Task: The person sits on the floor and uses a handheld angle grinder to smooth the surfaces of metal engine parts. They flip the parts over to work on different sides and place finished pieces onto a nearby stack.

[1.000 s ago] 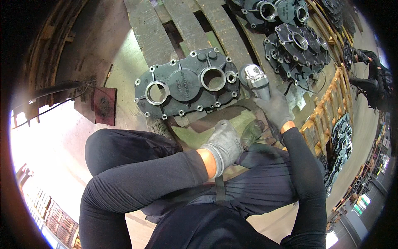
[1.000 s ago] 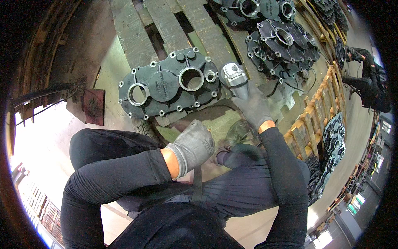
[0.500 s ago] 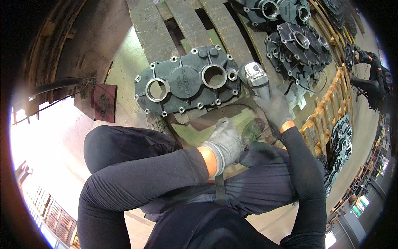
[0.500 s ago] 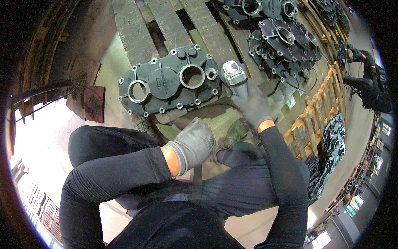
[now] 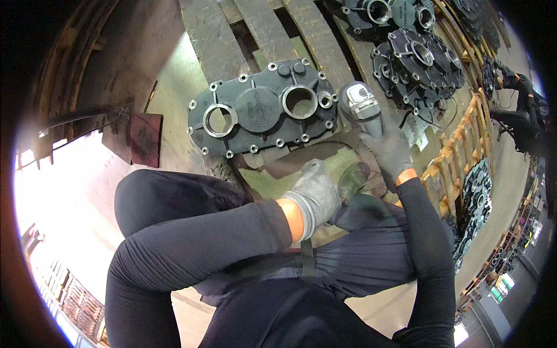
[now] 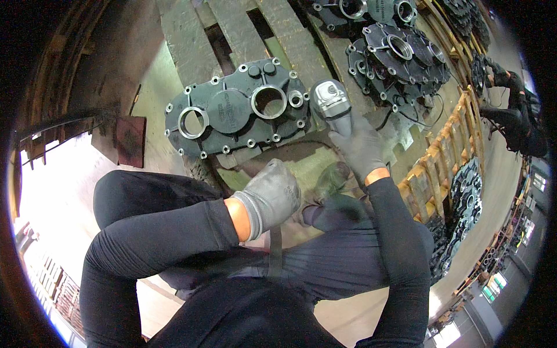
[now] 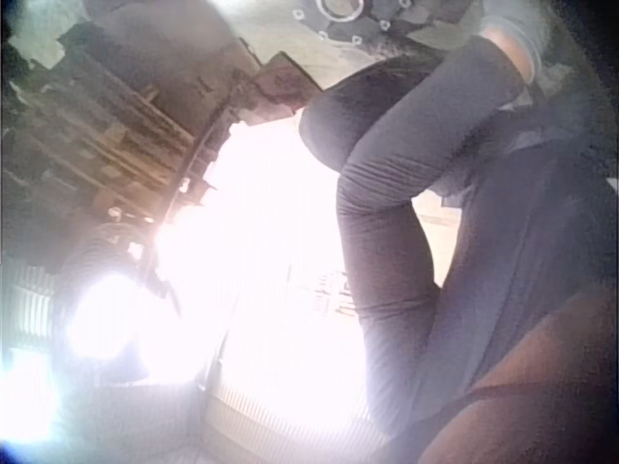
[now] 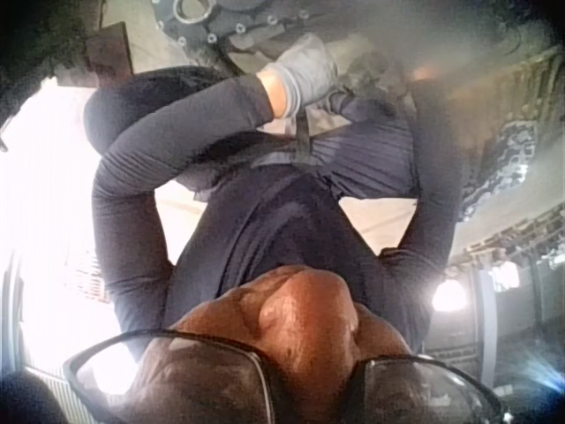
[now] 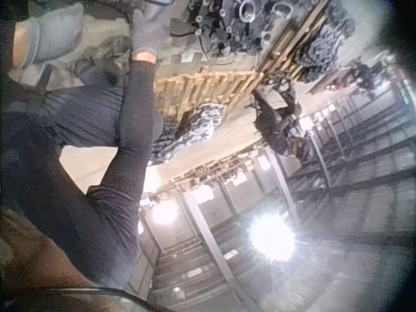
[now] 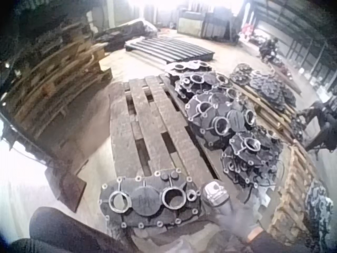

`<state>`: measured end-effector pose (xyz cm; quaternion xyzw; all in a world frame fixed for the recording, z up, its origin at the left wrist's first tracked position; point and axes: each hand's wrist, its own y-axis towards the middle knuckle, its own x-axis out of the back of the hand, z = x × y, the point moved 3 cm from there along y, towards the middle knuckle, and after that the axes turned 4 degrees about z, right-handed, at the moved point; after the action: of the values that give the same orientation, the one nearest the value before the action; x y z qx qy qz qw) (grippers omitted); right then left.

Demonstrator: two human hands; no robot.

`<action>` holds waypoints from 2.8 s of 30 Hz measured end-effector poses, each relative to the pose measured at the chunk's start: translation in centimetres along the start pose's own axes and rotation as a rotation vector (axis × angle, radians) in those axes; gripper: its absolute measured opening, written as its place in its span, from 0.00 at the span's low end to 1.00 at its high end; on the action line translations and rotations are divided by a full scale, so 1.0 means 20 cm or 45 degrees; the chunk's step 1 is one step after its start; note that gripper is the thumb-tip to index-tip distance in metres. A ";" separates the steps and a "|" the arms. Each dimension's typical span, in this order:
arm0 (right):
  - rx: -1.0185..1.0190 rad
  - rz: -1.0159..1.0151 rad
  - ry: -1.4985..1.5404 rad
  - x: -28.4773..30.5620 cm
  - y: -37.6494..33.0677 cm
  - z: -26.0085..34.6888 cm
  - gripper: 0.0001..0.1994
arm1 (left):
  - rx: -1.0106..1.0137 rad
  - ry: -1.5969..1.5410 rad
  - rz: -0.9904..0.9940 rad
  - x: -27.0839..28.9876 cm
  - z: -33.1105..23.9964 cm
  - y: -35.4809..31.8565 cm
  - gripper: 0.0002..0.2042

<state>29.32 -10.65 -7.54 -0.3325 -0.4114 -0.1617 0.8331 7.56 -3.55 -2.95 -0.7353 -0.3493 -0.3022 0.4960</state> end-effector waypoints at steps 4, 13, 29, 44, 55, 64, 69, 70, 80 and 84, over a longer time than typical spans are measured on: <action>0.053 -0.024 0.033 0.00 -0.10 -0.04 0.35 | -0.045 -0.090 0.022 0.01 0.00 0.00 0.08; 0.064 0.260 0.006 -0.05 -0.29 -0.05 0.35 | -0.029 -0.139 -0.034 -0.14 -0.11 -0.03 0.09; 0.078 0.314 -0.033 -0.07 -0.27 -0.03 0.32 | -0.006 -0.210 -0.124 -0.09 -0.07 -0.07 0.08; 0.045 0.344 -0.046 -0.07 -0.28 0.05 0.32 | -0.014 -0.249 -0.239 -0.11 -0.07 -0.06 0.09; 0.066 0.360 -0.019 -0.08 -0.23 0.04 0.31 | 0.018 -0.197 -0.087 -0.05 -0.06 -0.07 0.09; 0.061 0.351 0.042 -0.08 -0.23 0.05 0.30 | 0.069 -0.268 -0.264 -0.06 -0.05 -0.08 0.08; 0.031 0.311 0.030 -0.07 -0.24 0.01 0.31 | 0.069 -0.368 -0.192 -0.02 -0.03 -0.09 0.12; 0.024 0.311 0.022 -0.07 -0.25 0.02 0.32 | 0.048 -0.241 -0.157 -0.01 -0.04 -0.10 0.09; -0.033 0.352 0.004 -0.07 -0.31 0.00 0.34 | 0.061 -0.218 -0.186 -0.05 -0.04 -0.10 0.08; -0.059 0.340 0.019 -0.04 -0.34 0.02 0.34 | 0.054 -0.172 -0.257 -0.07 -0.07 -0.12 0.08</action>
<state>24.87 -15.44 -5.16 -0.4023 -0.3534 -0.0614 0.8423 4.62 -4.54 -2.34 -0.7044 -0.4605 -0.2930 0.4537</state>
